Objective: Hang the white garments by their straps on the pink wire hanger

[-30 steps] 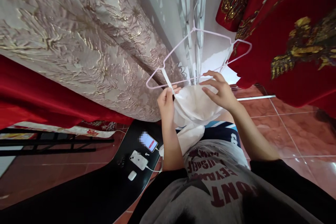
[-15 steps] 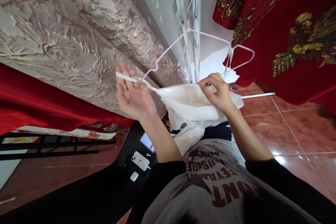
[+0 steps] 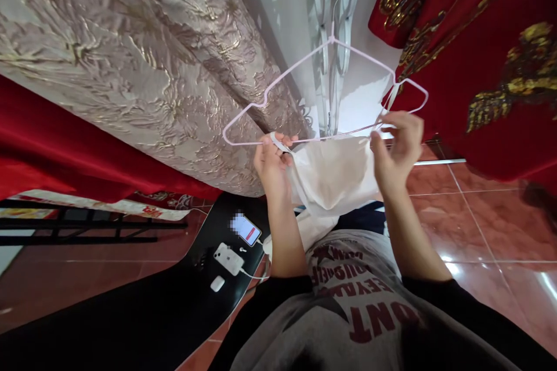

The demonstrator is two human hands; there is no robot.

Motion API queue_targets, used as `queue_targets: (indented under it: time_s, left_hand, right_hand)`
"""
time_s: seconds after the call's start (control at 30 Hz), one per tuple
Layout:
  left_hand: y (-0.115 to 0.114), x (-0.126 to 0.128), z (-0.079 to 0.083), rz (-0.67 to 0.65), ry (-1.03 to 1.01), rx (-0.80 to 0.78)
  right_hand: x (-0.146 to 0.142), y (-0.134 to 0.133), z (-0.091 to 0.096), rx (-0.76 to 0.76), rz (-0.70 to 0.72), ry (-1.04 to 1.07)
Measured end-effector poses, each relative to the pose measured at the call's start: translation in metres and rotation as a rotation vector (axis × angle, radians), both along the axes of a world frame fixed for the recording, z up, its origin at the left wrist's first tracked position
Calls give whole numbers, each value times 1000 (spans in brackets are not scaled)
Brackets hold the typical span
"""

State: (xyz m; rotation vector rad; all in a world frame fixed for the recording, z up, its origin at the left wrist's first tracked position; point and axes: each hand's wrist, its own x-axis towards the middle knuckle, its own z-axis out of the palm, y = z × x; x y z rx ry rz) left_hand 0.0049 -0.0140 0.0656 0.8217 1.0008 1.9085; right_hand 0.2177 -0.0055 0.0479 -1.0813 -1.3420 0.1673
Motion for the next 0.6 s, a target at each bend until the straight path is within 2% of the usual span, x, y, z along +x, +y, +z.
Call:
queue_targets:
  time_s: [0.07,0.2,0.27,0.33,0.4,0.5,0.6]
  left_hand:
    - [3,-1,-2,-4,-1,9]
    - [7,-2,-3,19,11,-8]
    - [8,-3,-3,38,24,-41]
    - [9,-3,-3,47,35,-65]
    - [9,-4,-3,35,38,-76]
    - [10,-5,-5,13,19,-62]
    - [10,-4,-8,17,-19,-15]
  right_hand:
    - [20,9,4,-82,-31,73]
    - [45,27,28,-363,158,-8]
    - [47,31,41,-416,236,-36]
    - [46,33,51,-389,323,-5]
    - [42,33,56,-296,367,61]
    - [35,34,60,-111,331,183]
    - [35,37,61,-10,288,265]
